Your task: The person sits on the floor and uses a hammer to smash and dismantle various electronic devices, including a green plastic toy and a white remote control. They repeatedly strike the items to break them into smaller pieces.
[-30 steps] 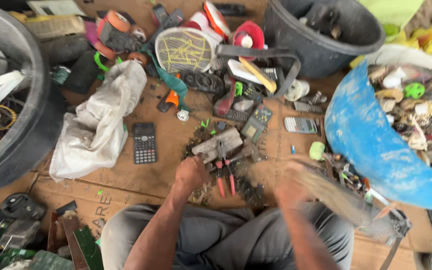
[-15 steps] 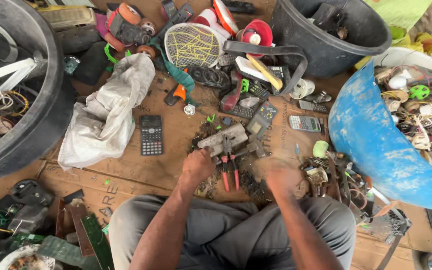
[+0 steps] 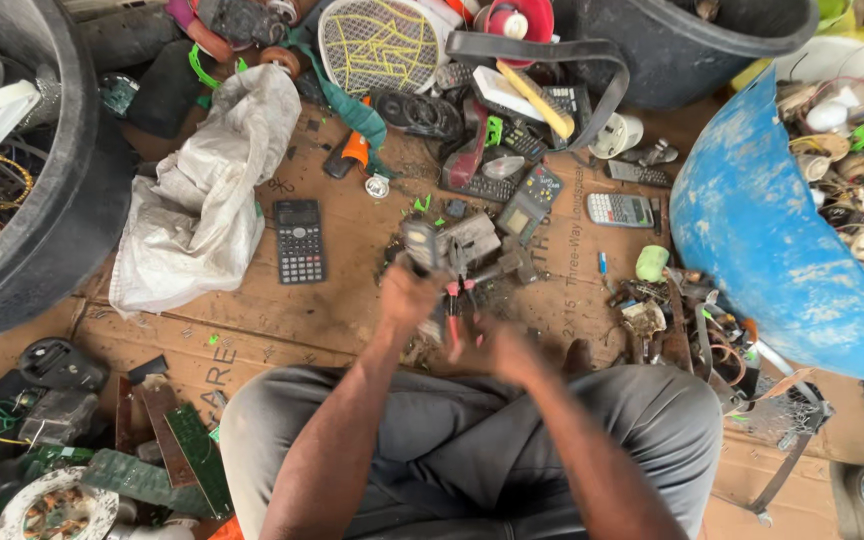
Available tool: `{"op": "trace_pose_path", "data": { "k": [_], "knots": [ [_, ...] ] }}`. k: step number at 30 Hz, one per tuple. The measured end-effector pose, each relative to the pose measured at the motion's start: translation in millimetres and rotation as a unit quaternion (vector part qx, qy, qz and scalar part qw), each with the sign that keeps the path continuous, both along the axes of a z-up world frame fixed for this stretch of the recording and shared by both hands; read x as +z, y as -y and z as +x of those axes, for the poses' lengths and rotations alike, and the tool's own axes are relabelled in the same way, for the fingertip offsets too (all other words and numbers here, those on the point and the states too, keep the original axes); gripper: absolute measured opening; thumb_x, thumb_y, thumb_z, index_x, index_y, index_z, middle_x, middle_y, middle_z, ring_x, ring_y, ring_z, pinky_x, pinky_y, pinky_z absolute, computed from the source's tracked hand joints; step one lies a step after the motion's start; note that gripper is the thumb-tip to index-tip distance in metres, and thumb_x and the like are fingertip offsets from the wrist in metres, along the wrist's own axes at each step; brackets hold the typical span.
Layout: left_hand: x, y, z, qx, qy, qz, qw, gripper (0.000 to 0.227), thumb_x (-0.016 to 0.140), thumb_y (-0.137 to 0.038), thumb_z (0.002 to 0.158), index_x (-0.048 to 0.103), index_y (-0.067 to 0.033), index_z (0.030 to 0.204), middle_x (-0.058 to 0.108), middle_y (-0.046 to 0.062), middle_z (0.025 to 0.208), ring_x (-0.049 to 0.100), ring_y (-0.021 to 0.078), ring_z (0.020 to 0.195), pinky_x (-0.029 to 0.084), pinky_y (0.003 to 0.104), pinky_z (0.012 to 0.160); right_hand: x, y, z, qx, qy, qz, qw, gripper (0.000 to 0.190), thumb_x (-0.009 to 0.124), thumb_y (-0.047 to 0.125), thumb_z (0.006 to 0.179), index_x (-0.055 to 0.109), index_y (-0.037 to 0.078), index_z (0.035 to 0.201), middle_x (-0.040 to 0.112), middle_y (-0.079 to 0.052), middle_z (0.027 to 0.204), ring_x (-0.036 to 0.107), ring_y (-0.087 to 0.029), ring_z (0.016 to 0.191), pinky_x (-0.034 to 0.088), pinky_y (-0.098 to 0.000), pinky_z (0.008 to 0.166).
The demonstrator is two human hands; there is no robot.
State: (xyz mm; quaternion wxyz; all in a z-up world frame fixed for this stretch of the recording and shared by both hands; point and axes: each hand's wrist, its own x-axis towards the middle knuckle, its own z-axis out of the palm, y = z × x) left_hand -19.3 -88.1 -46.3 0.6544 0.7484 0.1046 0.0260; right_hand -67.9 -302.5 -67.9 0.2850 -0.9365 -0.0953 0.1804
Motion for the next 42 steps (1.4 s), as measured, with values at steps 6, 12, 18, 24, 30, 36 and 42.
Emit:
{"op": "trace_pose_path", "data": {
  "k": [6, 12, 18, 24, 30, 36, 42],
  "knots": [
    [35, -34, 7, 0.019, -0.051, 0.035, 0.998, 0.032, 0.075, -0.027, 0.084, 0.069, -0.0044, 0.106, 0.079, 0.015, 0.086, 0.074, 0.0255, 0.069, 0.059, 0.041, 0.062, -44, 53, 73, -0.026, -0.012, -0.22, 0.975, 0.056, 0.081, 0.042, 0.08, 0.068, 0.007, 0.121, 0.069, -0.023, 0.116, 0.066, -0.039, 0.107, 0.053, -0.049, 0.089],
    [40, -33, -3, 0.031, 0.023, 0.118, 0.992, 0.048, 0.083, -0.031, 0.072, 0.067, -0.0015, 0.106, 0.074, 0.024, 0.094, 0.071, 0.0421, 0.094, 0.055, 0.049, 0.08, -53, 79, 125, 0.141, 0.023, -0.27, 0.952, 0.044, 0.073, 0.044, 0.084, 0.075, 0.006, 0.106, 0.074, -0.022, 0.107, 0.07, -0.039, 0.1, 0.055, -0.0487, 0.09],
    [45, -33, 2, -0.005, 0.041, 0.103, 0.994, 0.048, 0.079, -0.031, 0.074, 0.064, -0.0026, 0.108, 0.074, 0.023, 0.094, 0.072, 0.0426, 0.093, 0.056, 0.048, 0.08, 159, 130, 192, -0.208, 0.324, 0.037, 0.922, 0.023, 0.075, 0.021, 0.095, 0.07, 0.003, 0.108, 0.073, -0.011, 0.096, 0.068, -0.019, 0.075, 0.053, -0.0373, 0.065],
    [31, -13, -1, -0.144, 0.123, 0.338, 0.922, 0.047, 0.078, -0.022, 0.078, 0.061, -0.0048, 0.118, 0.07, 0.018, 0.109, 0.067, 0.0377, 0.105, 0.052, 0.05, 0.093, 176, 58, 140, -0.046, 0.168, 0.038, 0.984, 0.031, 0.056, 0.001, 0.089, 0.077, 0.013, 0.109, 0.077, -0.006, 0.098, 0.071, -0.016, 0.077, 0.057, -0.0322, 0.06],
    [13, 6, -15, -0.278, 0.229, 0.476, 0.802, 0.055, 0.081, -0.026, 0.077, 0.059, -0.0072, 0.124, 0.066, 0.013, 0.119, 0.058, 0.0318, 0.125, 0.033, 0.056, 0.118, 63, -7, 32, -0.094, -0.244, 0.198, 0.945, 0.028, 0.075, 0.022, 0.093, 0.073, -0.003, 0.104, 0.075, -0.01, 0.083, 0.071, -0.013, 0.065, 0.056, -0.0292, 0.051],
    [33, 23, -22, -0.332, 0.298, 0.471, 0.761, 0.074, 0.084, -0.032, 0.066, 0.057, -0.0128, 0.133, 0.05, 0.017, 0.145, 0.04, 0.0384, 0.143, 0.021, 0.067, 0.119, 64, 8, 24, -0.101, -0.26, 0.188, 0.942, 0.021, 0.07, 0.019, 0.091, 0.065, 0.002, 0.102, 0.073, -0.014, 0.081, 0.069, -0.02, 0.056, 0.054, -0.0345, 0.047],
    [50, -5, -6, -0.045, 0.198, 0.329, 0.922, 0.071, 0.074, -0.016, 0.075, 0.053, -0.0119, 0.143, 0.039, 0.025, 0.154, 0.047, 0.0449, 0.136, 0.042, 0.052, 0.108, 103, 12, 8, -0.254, 0.198, 0.1, 0.941, 0.033, 0.064, 0.03, 0.097, 0.06, -0.002, 0.102, 0.072, -0.014, 0.076, 0.067, -0.02, 0.057, 0.054, -0.0363, 0.049]
  ]
}}
